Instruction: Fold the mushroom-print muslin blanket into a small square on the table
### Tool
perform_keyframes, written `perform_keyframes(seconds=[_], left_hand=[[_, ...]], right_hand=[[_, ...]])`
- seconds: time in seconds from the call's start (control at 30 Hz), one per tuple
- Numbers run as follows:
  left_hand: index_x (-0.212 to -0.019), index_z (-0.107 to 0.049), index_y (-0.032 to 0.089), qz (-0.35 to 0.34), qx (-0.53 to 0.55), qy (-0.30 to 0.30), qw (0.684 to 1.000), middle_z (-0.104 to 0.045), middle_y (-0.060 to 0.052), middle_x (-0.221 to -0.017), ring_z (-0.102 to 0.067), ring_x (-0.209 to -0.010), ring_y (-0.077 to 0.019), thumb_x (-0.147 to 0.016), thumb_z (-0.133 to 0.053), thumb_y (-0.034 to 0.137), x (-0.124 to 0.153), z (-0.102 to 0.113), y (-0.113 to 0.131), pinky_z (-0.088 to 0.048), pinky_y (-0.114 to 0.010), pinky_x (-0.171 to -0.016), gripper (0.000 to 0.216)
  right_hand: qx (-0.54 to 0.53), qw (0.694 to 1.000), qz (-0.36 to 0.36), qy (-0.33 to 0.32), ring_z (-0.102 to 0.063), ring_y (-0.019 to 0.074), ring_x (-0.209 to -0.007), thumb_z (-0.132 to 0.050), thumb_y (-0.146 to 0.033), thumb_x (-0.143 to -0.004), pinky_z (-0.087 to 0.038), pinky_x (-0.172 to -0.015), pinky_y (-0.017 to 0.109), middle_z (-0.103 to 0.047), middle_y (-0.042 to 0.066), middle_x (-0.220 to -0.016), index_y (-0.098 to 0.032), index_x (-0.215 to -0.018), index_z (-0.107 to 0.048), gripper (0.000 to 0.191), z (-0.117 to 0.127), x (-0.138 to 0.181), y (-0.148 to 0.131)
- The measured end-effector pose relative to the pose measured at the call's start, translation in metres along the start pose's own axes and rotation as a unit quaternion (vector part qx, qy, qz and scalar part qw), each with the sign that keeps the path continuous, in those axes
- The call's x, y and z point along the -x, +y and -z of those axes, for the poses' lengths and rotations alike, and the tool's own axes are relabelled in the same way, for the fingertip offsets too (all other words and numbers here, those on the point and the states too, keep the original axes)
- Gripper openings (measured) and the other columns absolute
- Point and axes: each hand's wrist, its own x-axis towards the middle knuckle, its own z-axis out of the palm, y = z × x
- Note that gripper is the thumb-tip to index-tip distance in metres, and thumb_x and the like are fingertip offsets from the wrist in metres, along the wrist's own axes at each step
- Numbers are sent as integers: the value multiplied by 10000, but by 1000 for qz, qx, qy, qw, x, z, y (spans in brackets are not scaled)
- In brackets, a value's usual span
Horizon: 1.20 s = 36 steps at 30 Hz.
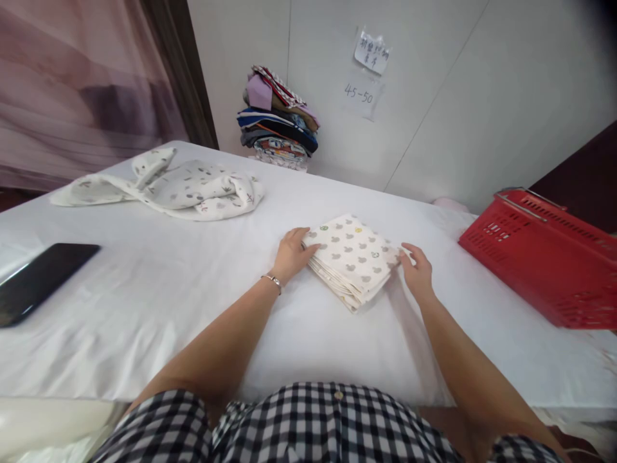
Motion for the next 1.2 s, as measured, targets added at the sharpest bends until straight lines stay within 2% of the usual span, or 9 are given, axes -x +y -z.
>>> perform_keyframes(seconds=[0.13,0.2,0.27,0.37,0.47,0.67,0.93,1.1,1.2], left_hand=[[-1068,-604,241,-102,2,-30,994,-592,-54,-1112,-471,-1112,-228,-788,-588,363,7,5,22,-317,-377,-999,305],[-998,-637,247,-155,21,-92,983,-615,-51,-1048,-496,-1069,-222,-799,-567,359,15,5,34,-318,-379,-987,240],[-975,-650,249,-214,42,-149,964,-623,-45,-1022,-510,-1039,-214,-797,-567,358,25,3,45,-322,-370,-976,224],[-1001,-642,251,-284,56,-199,936,-615,-37,-1051,-506,-1039,-209,-773,-609,367,38,-3,59,-323,-353,-969,258],[-1020,-631,247,-303,45,-203,930,-606,-38,-1062,-499,-1039,-209,-773,-627,358,46,-11,65,-334,-355,-950,271],[-886,-642,217,-303,47,-160,938,-624,-22,-919,-520,-934,-167,-878,-509,303,52,-23,67,-376,-333,-861,158],[-823,-610,199,-279,75,-156,944,-629,-5,-833,-533,-871,-149,-903,-463,256,54,-26,73,-390,-314,-806,177],[-834,-604,199,-298,90,-172,935,-629,-1,-852,-540,-861,-135,-909,-455,250,55,-26,74,-381,-315,-841,175],[-847,-605,205,-308,96,-167,932,-634,-3,-882,-545,-878,-137,-904,-463,247,51,-24,71,-378,-320,-855,159]], right_hand=[[-23,960,248,-128,-497,235,-1138,-488,-181,-793,-390,-971,447,-586,91,-1166,-195,-1111,-576,330,10,50,-30],[-4,934,314,-168,-454,249,-1190,-477,-124,-766,-380,-976,481,-553,96,-1217,-197,-1179,-524,423,9,67,-39],[25,926,342,-160,-427,267,-1212,-486,-108,-746,-370,-973,506,-520,117,-1253,-182,-1214,-483,474,6,78,-42],[46,938,335,-75,-475,265,-1143,-519,-111,-744,-396,-934,492,-544,123,-1183,-180,-1170,-489,432,1,86,-41],[58,942,330,-20,-539,228,-983,-536,-107,-755,-436,-852,429,-581,83,-1014,-199,-1054,-541,313,0,90,-40],[113,931,339,-76,-534,200,-860,-515,-119,-794,-416,-774,370,-578,62,-900,-195,-967,-602,208,-2,96,-44],[94,927,359,-50,-534,188,-835,-501,-114,-832,-417,-751,349,-591,64,-885,-203,-955,-616,189,-6,95,-49],[73,938,338,-40,-533,225,-968,-508,-144,-825,-413,-829,392,-591,90,-1029,-200,-1076,-556,262,-11,92,-50],[73,941,327,-54,-540,221,-950,-483,-130,-824,-404,-827,396,-610,76,-991,-206,-1059,-566,261,-15,88,-48]])
